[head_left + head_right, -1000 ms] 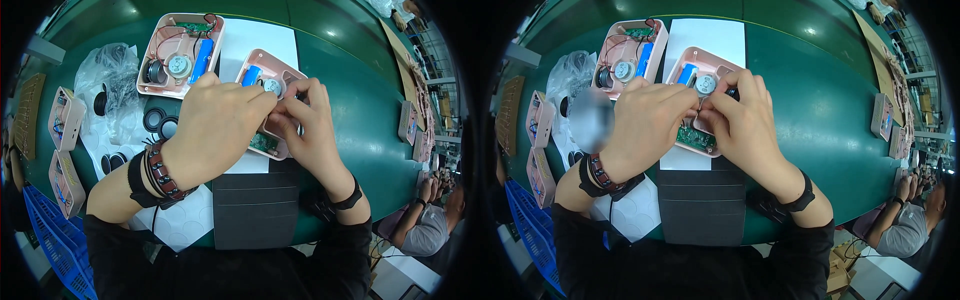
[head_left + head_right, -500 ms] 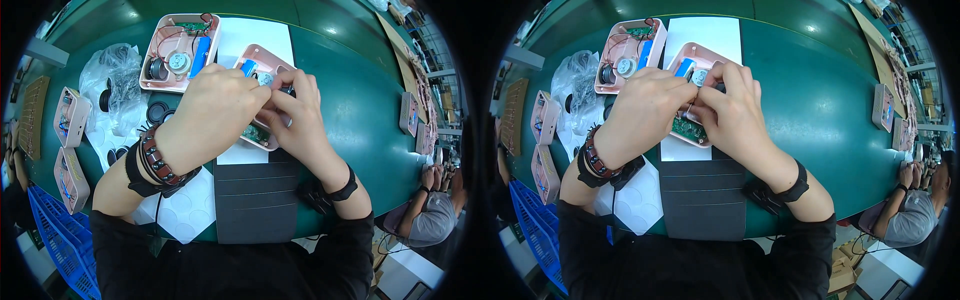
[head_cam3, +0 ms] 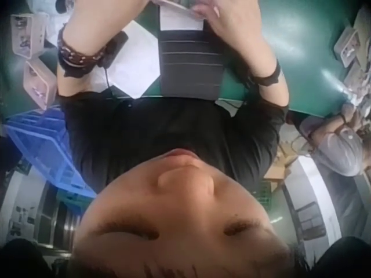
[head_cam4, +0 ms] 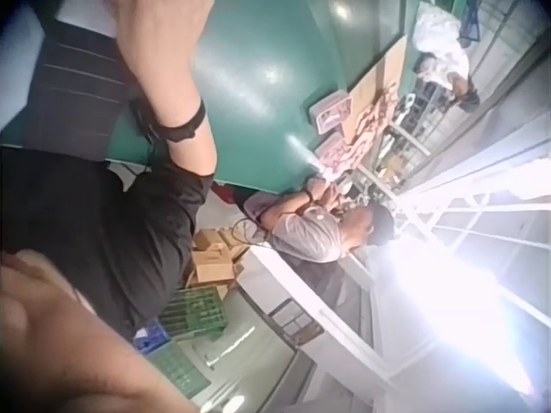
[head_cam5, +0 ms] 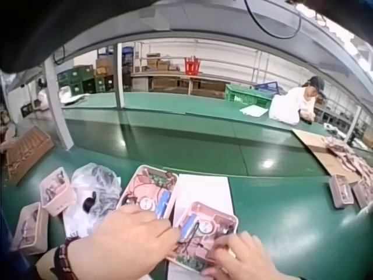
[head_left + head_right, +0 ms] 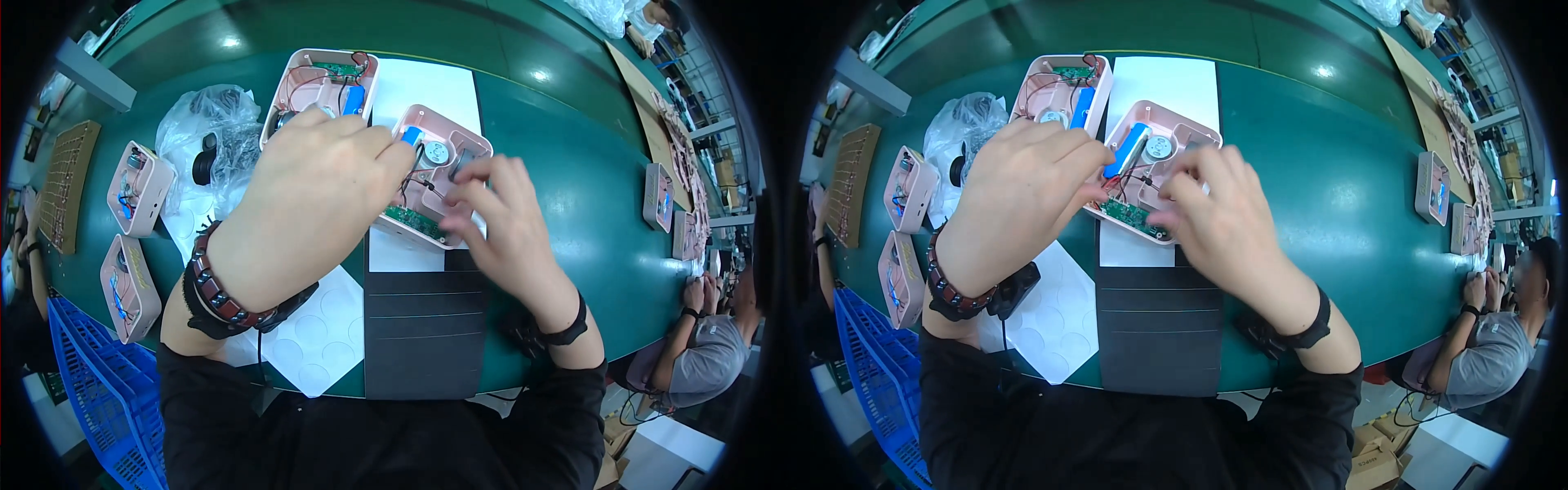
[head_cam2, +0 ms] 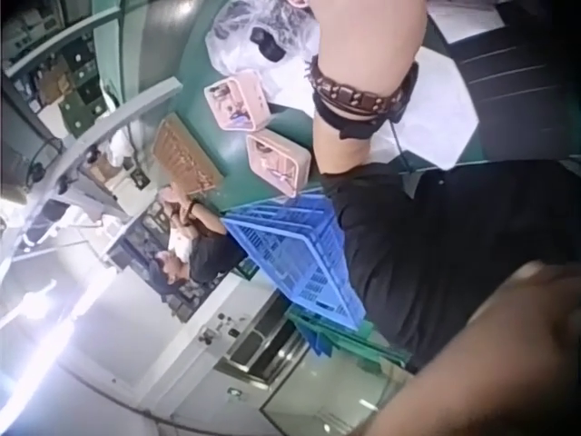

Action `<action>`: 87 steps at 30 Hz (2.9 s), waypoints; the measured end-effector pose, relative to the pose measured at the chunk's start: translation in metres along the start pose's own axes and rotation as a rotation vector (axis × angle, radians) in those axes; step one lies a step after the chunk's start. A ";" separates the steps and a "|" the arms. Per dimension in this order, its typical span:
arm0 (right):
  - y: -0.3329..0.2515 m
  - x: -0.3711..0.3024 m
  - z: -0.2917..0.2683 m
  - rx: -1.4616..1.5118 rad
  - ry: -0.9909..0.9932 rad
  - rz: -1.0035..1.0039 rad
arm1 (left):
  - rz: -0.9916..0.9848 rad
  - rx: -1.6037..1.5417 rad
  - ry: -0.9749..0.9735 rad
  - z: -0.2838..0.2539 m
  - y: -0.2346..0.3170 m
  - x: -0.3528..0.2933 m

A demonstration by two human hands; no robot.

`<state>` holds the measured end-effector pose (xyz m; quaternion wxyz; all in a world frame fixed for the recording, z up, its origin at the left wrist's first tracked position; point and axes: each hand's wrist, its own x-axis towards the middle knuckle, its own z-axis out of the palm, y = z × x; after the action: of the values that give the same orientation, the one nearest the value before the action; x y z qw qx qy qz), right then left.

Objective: Assembling electronic components by placing a PCB and wiring into a plastic casing.

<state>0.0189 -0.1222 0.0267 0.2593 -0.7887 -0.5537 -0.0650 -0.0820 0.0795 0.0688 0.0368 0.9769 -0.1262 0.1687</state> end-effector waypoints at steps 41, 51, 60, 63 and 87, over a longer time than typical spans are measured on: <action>0.006 -0.057 0.017 0.074 -0.158 0.125 | 0.059 0.223 -0.009 0.039 -0.062 -0.035; 0.024 -0.060 0.033 0.219 -0.181 0.083 | 0.107 0.324 0.113 0.019 -0.005 -0.008; 0.020 -0.065 0.033 0.259 -0.010 0.059 | 0.242 0.019 -0.057 0.012 0.082 -0.021; 0.021 -0.065 0.036 0.287 -0.013 0.108 | 0.270 -0.027 -0.119 0.022 0.092 -0.034; -0.013 -0.023 0.012 0.103 0.125 -0.191 | -0.034 -0.390 0.056 0.026 0.034 -0.029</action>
<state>-0.0044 -0.1326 0.0114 0.3261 -0.7124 -0.6117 -0.1097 -0.1092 0.0505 0.0350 0.2318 0.9481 -0.1388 0.1675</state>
